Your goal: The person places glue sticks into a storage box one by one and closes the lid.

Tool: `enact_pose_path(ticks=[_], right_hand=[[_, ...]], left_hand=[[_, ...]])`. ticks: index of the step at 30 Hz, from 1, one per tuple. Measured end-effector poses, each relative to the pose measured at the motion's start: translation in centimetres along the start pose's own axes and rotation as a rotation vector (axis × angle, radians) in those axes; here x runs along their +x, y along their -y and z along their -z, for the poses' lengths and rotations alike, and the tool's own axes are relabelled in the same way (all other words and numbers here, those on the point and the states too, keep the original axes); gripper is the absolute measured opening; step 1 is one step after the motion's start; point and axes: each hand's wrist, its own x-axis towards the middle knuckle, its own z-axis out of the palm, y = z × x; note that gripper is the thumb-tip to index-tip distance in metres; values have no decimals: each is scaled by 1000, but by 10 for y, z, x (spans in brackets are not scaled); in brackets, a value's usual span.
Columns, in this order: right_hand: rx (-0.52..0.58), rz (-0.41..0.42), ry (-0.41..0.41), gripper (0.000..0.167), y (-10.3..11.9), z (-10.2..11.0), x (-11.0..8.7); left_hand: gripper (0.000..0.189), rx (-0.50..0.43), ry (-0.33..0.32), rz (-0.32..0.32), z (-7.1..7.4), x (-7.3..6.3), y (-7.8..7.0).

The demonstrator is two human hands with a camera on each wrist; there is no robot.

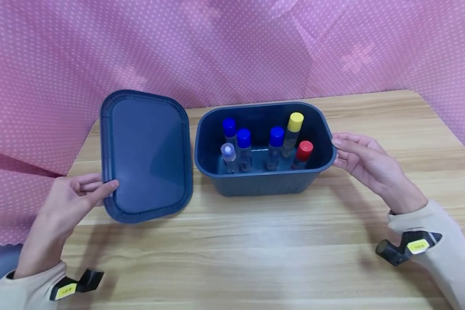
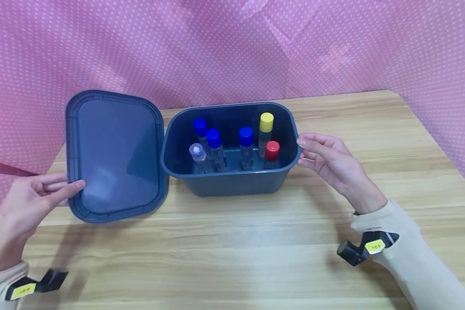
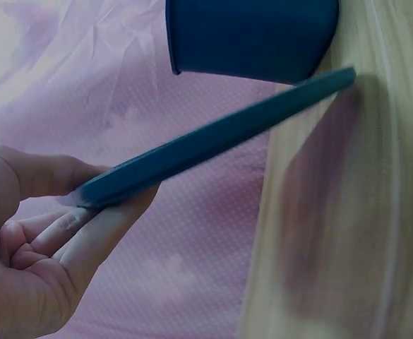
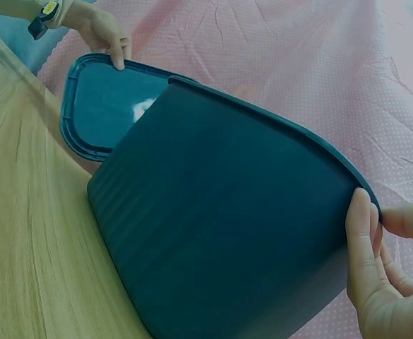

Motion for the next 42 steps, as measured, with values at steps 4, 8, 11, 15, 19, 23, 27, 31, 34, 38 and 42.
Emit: enact_pose_path(ticks=[4, 8, 11, 15, 19, 23, 27, 31, 34, 38, 42], right_hand=[[-9, -4, 6, 28, -1, -1, 0], [-5, -6, 0, 28, -1, -1, 0], [0, -10, -5, 28, 0, -1, 0], [0, -15, -6, 28, 0, -1, -1], [-3, -15, -7, 28, 1, -1, -2], [-7, -16, -7, 28, 1, -1, -2], [-3, -16, -8, 28, 1, -1, -2], [-11, -14, -13, 27, 1, -1, -2], [-15, -14, -17, 27, 2, -1, -3], [-13, -14, -16, 27, 2, -1, -4], [-17, -14, -15, 28, 2, -1, -4]], left_hand=[[57, 113, -128, -104, -4, -2, -15], [44, 221, -287, -267, -12, -1, -27], [35, 229, -368, -372, -19, 0, -35], [25, 196, -431, -492, -27, 1, -41], [21, 220, -477, -587, -33, 5, -46], [18, 259, -496, -646, -37, 8, -50], [12, 292, -518, -726, -43, 12, -53], [9, 319, -556, -805, -49, 15, -55], [12, 338, -581, -862, -53, 17, -56], [13, 362, -590, -936, -59, 18, -60], [11, 393, -565, -988, -62, 19, -66]])
